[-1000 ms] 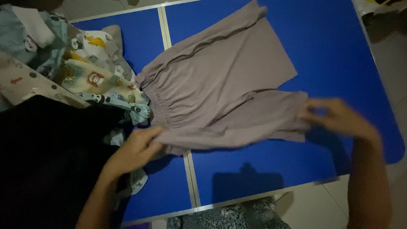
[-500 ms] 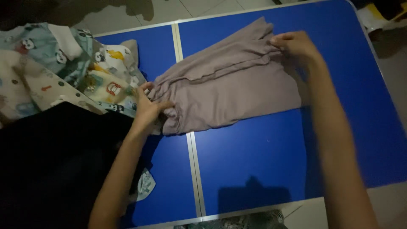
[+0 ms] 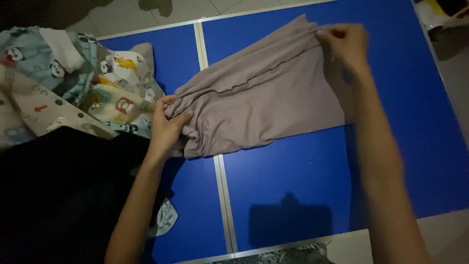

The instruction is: Folding various pieces of laundry on a blue portable table

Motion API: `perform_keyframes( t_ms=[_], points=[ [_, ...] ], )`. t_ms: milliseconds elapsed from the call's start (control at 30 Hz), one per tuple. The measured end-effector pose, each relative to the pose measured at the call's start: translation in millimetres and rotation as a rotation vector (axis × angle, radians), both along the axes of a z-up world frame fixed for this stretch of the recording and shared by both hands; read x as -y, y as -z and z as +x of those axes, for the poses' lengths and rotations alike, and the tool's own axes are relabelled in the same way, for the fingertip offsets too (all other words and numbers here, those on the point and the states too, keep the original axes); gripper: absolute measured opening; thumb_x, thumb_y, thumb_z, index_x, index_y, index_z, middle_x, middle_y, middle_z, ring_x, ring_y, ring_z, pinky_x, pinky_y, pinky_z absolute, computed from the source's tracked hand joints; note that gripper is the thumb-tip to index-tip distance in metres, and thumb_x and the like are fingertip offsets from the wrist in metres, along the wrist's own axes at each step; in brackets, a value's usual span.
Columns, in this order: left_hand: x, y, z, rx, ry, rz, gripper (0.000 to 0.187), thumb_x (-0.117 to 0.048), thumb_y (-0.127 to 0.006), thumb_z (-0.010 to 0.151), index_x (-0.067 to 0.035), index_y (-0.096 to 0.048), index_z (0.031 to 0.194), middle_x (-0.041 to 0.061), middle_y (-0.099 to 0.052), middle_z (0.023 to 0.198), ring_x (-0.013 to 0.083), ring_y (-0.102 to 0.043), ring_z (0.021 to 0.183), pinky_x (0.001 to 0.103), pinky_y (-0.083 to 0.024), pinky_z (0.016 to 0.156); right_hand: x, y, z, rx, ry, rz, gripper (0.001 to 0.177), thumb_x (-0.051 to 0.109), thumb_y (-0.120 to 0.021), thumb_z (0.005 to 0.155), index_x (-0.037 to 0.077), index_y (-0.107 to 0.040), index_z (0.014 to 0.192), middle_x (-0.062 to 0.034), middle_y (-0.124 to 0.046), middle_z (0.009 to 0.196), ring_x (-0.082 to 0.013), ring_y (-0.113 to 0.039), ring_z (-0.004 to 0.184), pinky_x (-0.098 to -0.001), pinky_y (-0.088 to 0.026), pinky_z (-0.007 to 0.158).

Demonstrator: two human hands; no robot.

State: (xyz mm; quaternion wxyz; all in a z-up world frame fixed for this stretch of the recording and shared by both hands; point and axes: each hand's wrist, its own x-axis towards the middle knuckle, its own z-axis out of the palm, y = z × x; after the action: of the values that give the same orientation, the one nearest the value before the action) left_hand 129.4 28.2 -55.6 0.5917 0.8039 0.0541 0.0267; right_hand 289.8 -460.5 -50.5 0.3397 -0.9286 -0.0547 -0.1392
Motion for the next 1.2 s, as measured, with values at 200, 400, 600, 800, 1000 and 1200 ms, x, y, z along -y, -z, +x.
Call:
perform_keyframes(
  t_ms=[200, 400, 600, 800, 1000, 1200],
  points=[
    [8.3, -25.0, -6.5, 0.032, -0.071, -0.137, 0.031, -0.017, -0.07, 0.098, -0.004, -0.059, 0.124, 0.005, -0.06, 0.113, 0.0168, -0.053, 0.083, 0.031, -0.045, 0.069, 42.0, 17.4, 45.3, 0.163, -0.081, 0.788, 0.024, 0.025, -0.073, 0.115, 0.002, -0.072, 0.112, -0.0033, -0.065, 0.095, -0.0157, -0.057, 0.081, -0.0351, -0.047, 0.075],
    [-11.5, 12.9, 11.6, 0.335, -0.1, -0.003, 0.025, -0.009, -0.067, 0.107, -0.001, -0.056, 0.128, 0.008, -0.059, 0.122, 0.0165, -0.058, 0.113, 0.032, -0.048, 0.104, -48.8, -13.0, 52.7, -0.016, -0.015, 0.811, 0.026, 0.025, -0.06, 0.111, 0.003, -0.066, 0.123, -0.0116, -0.065, 0.097, -0.0226, -0.061, 0.082, -0.0411, -0.057, 0.078],
    [-1.5, -12.0, 3.0, 0.272, -0.137, 0.02, 0.038, -0.01, -0.063, 0.098, -0.004, -0.05, 0.132, 0.013, -0.06, 0.131, 0.023, -0.062, 0.121, 0.035, -0.049, 0.104, -54.0, 19.0, 62.7, -0.172, -0.015, 0.806, 0.034, 0.013, -0.066, 0.095, 0.004, -0.065, 0.127, -0.0142, -0.067, 0.113, -0.0237, -0.069, 0.097, -0.0414, -0.063, 0.086],
    [20.8, -44.7, -25.1, 0.544, 0.041, 0.669, 0.025, -0.012, -0.074, 0.1, -0.006, -0.064, 0.121, 0.016, -0.059, 0.137, 0.0362, -0.052, 0.138, 0.05, -0.038, 0.119, 31.4, 37.4, 20.4, 0.098, 0.014, -0.075, 0.03, 0.024, -0.071, 0.11, 0.0, -0.068, 0.127, -0.0192, -0.073, 0.118, -0.0261, -0.072, 0.105, -0.0413, -0.058, 0.09],
    [51.6, -49.6, -42.5, 0.54, 0.405, 0.912, 0.064, -0.045, -0.087, 0.07, -0.006, -0.065, 0.115, 0.018, -0.058, 0.13, 0.0393, -0.048, 0.13, 0.071, -0.024, 0.107, 59.5, -5.1, -59.6, -0.472, 0.112, -0.35, 0.045, 0.043, -0.081, 0.087, 0.001, -0.075, 0.103, -0.0197, -0.075, 0.098, -0.0331, -0.072, 0.086, -0.0453, -0.057, 0.078],
    [54.3, -43.8, -40.9, 0.454, 0.477, 0.985, 0.065, -0.032, -0.085, 0.068, -0.011, -0.064, 0.126, 0.007, -0.058, 0.135, 0.0294, -0.048, 0.134, 0.068, -0.025, 0.116, 81.2, -5.1, -79.0, -0.51, -0.059, -0.292, 0.019, 0.026, -0.075, 0.089, 0.009, -0.078, 0.098, -0.0105, -0.077, 0.092, -0.023, -0.072, 0.082, -0.0408, -0.055, 0.08]
  ],
)
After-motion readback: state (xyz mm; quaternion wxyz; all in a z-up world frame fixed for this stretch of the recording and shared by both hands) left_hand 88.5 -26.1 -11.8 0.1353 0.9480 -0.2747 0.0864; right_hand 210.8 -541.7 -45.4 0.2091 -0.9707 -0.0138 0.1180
